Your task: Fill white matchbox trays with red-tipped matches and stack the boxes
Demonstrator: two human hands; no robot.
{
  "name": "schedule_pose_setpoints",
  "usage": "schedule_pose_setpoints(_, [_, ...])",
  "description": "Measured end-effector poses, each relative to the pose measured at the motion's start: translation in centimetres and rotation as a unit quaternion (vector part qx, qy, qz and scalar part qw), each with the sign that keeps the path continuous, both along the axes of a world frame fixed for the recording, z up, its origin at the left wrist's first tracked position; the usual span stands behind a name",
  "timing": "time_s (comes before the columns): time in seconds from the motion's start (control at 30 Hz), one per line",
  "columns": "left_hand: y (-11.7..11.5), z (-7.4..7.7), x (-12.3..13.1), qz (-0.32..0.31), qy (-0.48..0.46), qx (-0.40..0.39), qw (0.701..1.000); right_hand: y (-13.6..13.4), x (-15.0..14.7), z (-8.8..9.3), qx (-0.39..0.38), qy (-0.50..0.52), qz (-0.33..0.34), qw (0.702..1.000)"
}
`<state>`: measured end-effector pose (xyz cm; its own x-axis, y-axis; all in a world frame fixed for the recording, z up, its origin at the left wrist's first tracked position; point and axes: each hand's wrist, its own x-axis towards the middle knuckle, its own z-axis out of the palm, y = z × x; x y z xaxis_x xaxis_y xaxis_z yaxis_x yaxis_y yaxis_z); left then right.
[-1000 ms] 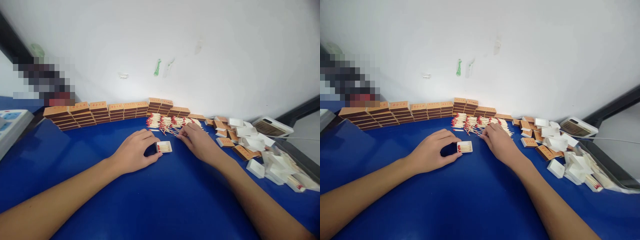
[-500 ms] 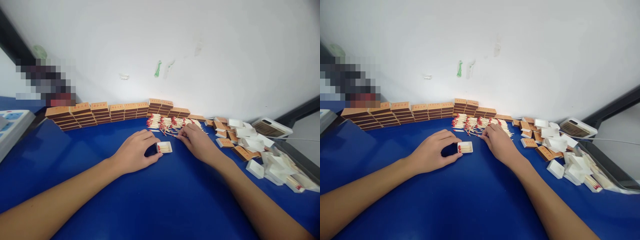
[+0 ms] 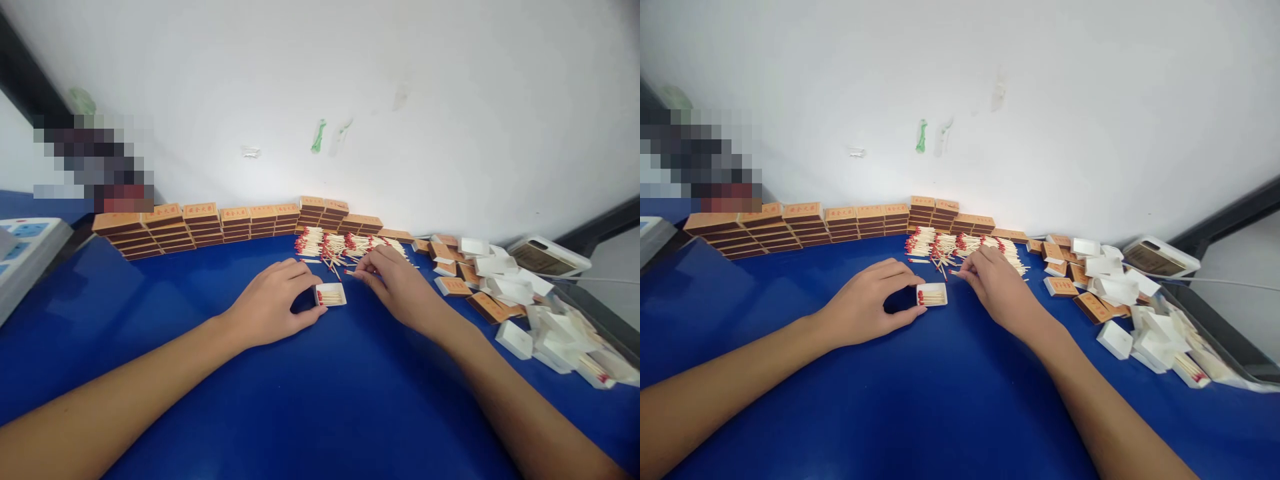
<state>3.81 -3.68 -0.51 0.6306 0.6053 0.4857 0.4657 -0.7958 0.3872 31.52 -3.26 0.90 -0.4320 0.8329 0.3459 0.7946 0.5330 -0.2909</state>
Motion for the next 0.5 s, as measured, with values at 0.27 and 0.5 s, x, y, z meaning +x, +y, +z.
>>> schedule_pose_setpoints(0.27, [0.0, -0.1, 0.1, 0.000, -0.010, 0.003, 1.000, -2.6, -3.9, 0.3, 0.023, -0.002, 0.064, 0.998])
schedule_pose_setpoints(0.5, [0.0, -0.1, 0.1, 0.000, -0.005, 0.000, 1.000, -2.1, -3.0, 0.1, 0.011, 0.026, 0.044, 0.999])
